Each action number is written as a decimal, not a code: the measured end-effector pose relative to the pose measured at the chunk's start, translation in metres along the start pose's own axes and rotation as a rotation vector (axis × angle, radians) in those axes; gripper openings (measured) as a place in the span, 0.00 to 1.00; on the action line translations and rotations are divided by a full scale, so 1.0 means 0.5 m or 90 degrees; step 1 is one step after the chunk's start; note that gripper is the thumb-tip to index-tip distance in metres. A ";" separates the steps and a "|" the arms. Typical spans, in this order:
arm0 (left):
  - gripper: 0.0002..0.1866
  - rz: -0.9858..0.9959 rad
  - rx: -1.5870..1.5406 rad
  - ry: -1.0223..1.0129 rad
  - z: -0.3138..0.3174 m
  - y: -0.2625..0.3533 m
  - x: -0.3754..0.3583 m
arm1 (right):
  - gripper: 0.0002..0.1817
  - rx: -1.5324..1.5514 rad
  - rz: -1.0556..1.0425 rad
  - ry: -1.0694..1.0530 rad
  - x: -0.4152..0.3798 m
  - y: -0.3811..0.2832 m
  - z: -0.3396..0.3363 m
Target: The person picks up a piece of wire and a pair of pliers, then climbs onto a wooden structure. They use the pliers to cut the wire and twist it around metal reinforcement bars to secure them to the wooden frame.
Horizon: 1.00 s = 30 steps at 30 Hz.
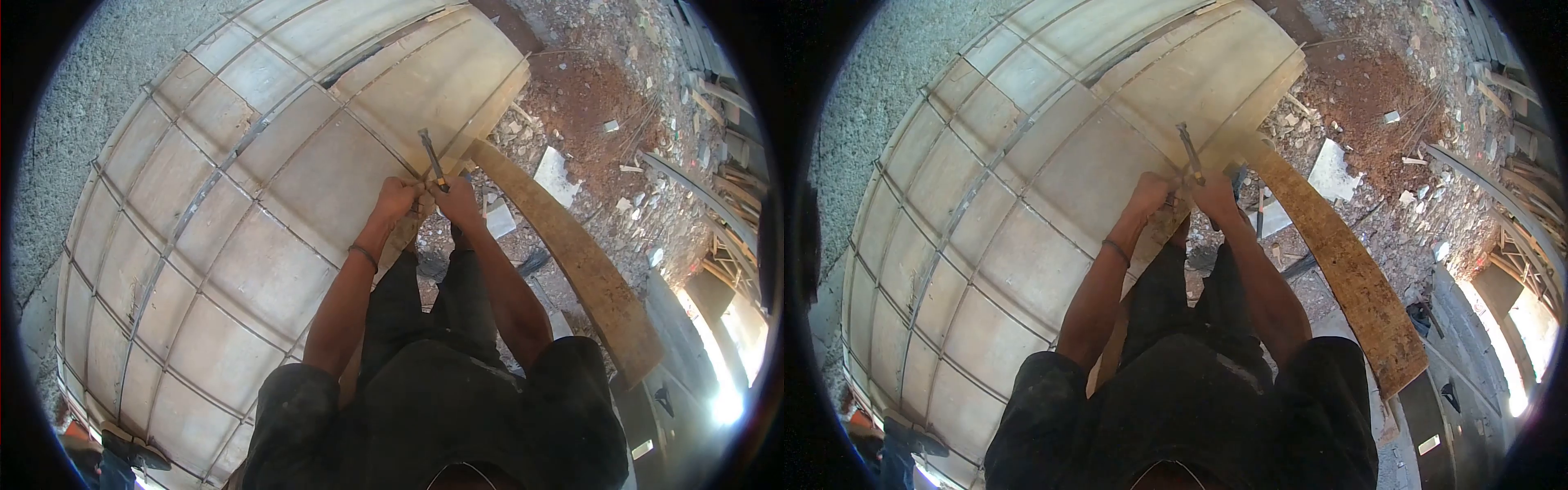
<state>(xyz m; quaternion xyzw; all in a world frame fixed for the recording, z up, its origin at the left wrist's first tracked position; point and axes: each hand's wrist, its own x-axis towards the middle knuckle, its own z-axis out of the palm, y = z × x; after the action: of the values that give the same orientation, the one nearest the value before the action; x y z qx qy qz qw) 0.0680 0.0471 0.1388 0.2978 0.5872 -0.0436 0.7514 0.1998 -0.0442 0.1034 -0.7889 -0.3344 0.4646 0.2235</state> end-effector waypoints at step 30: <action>0.13 0.186 -0.090 0.238 0.159 -0.131 -0.058 | 0.17 0.070 0.146 -0.085 0.059 0.002 -0.042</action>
<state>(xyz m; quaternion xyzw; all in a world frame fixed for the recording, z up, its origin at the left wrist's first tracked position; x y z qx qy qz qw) 0.1000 -0.0542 0.1496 0.3288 0.6686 0.1624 0.6469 0.2288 -0.0237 0.0955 -0.7757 -0.2300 0.5565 0.1889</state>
